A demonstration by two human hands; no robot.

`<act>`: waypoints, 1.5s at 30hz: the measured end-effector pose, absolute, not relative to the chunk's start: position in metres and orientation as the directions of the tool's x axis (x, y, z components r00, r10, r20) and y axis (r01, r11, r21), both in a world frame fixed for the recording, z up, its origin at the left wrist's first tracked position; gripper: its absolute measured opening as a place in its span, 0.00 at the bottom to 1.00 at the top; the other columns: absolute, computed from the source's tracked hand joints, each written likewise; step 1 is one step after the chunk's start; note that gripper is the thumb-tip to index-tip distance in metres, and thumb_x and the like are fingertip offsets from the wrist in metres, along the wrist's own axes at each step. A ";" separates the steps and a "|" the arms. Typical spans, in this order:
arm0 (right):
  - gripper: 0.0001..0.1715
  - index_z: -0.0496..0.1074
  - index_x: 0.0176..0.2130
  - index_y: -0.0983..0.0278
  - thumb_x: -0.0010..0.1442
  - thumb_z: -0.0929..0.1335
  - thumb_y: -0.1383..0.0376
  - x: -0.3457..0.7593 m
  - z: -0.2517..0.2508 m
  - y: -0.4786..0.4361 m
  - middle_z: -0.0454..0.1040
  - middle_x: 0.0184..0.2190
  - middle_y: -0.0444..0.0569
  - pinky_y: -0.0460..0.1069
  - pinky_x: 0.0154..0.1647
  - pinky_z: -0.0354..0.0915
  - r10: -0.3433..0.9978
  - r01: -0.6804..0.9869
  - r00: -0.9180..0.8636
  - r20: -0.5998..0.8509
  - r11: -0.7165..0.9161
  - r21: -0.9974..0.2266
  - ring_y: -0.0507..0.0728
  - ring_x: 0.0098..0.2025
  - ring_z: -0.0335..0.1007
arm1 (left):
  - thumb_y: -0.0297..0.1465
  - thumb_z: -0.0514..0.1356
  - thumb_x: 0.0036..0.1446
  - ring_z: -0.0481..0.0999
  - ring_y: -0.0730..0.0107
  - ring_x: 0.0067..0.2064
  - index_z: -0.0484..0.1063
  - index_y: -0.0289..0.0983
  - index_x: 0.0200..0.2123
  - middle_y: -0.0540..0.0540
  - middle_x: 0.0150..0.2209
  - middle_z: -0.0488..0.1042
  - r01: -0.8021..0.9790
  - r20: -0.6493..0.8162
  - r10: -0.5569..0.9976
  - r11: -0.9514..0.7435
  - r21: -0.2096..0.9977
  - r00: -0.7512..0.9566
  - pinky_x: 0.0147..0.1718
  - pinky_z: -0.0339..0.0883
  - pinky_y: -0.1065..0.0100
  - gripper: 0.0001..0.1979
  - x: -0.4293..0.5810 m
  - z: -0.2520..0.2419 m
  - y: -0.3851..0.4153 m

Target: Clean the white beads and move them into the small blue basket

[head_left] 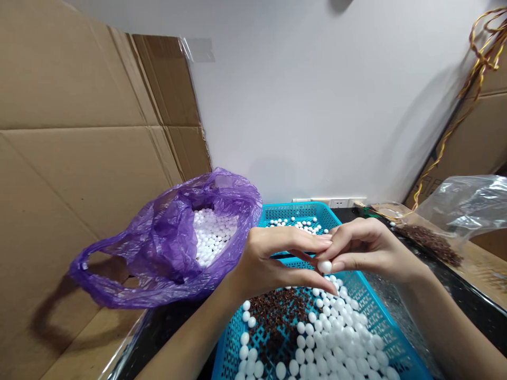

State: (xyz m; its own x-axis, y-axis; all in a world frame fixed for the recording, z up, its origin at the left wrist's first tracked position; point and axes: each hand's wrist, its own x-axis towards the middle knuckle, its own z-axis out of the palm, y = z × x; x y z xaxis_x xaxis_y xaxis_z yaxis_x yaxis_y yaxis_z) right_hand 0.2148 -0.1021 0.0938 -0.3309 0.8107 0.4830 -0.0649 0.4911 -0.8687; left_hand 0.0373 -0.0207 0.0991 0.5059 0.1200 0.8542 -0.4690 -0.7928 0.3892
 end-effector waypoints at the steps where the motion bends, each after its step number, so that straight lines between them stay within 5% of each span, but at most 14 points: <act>1: 0.12 0.77 0.36 0.63 0.52 0.71 0.76 0.215 0.094 -0.102 0.80 0.33 0.46 0.47 0.38 0.73 0.810 -0.058 -0.330 0.485 0.495 -0.867 0.52 0.36 0.77 | 0.30 0.72 0.34 0.80 0.64 0.35 0.76 0.32 0.36 0.39 0.34 0.80 -0.471 0.854 0.119 -0.792 0.389 0.506 0.35 0.78 0.70 0.21 0.037 0.099 -0.021; 22: 0.11 0.78 0.35 0.62 0.51 0.72 0.75 0.216 0.094 -0.101 0.80 0.32 0.46 0.47 0.37 0.73 0.780 -0.001 -0.340 0.525 0.558 -0.830 0.52 0.34 0.76 | 0.32 0.70 0.39 0.80 0.66 0.35 0.76 0.36 0.36 0.45 0.32 0.81 -0.459 0.858 0.109 -0.806 0.372 0.503 0.36 0.78 0.69 0.17 0.039 0.095 -0.020; 30: 0.11 0.78 0.35 0.63 0.50 0.73 0.75 0.214 0.095 -0.102 0.80 0.31 0.46 0.48 0.38 0.73 0.830 -0.102 -0.297 0.472 0.464 -0.880 0.54 0.35 0.77 | 0.33 0.72 0.35 0.79 0.61 0.41 0.76 0.38 0.41 0.43 0.42 0.78 -0.418 0.765 0.160 -0.759 0.499 0.623 0.41 0.76 0.67 0.25 0.031 0.098 -0.014; 36: 0.09 0.78 0.34 0.63 0.50 0.73 0.74 0.218 0.094 -0.101 0.80 0.30 0.47 0.50 0.41 0.72 0.817 -0.059 -0.331 0.472 0.481 -0.875 0.54 0.36 0.76 | 0.22 0.68 0.43 0.76 0.61 0.47 0.73 0.38 0.48 0.43 0.46 0.76 -0.399 0.630 0.099 -0.696 0.597 0.770 0.48 0.73 0.65 0.25 0.023 0.103 -0.010; 45: 0.08 0.79 0.32 0.62 0.49 0.74 0.73 0.216 0.096 -0.102 0.80 0.29 0.46 0.47 0.36 0.73 0.811 0.006 -0.295 0.505 0.530 -0.848 0.53 0.32 0.76 | 0.24 0.64 0.50 0.77 0.62 0.45 0.73 0.37 0.47 0.43 0.43 0.77 -0.376 0.627 0.089 -0.733 0.567 0.774 0.47 0.73 0.64 0.19 0.024 0.106 -0.013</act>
State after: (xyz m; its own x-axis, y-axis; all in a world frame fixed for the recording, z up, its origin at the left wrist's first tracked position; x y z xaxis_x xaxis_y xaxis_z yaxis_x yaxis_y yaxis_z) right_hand 0.2165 -0.1021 0.0964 -0.2951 0.8110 0.5052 0.0064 0.5304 -0.8477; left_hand 0.0242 -0.0127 0.1057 0.7737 0.0887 0.6274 -0.3755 -0.7333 0.5668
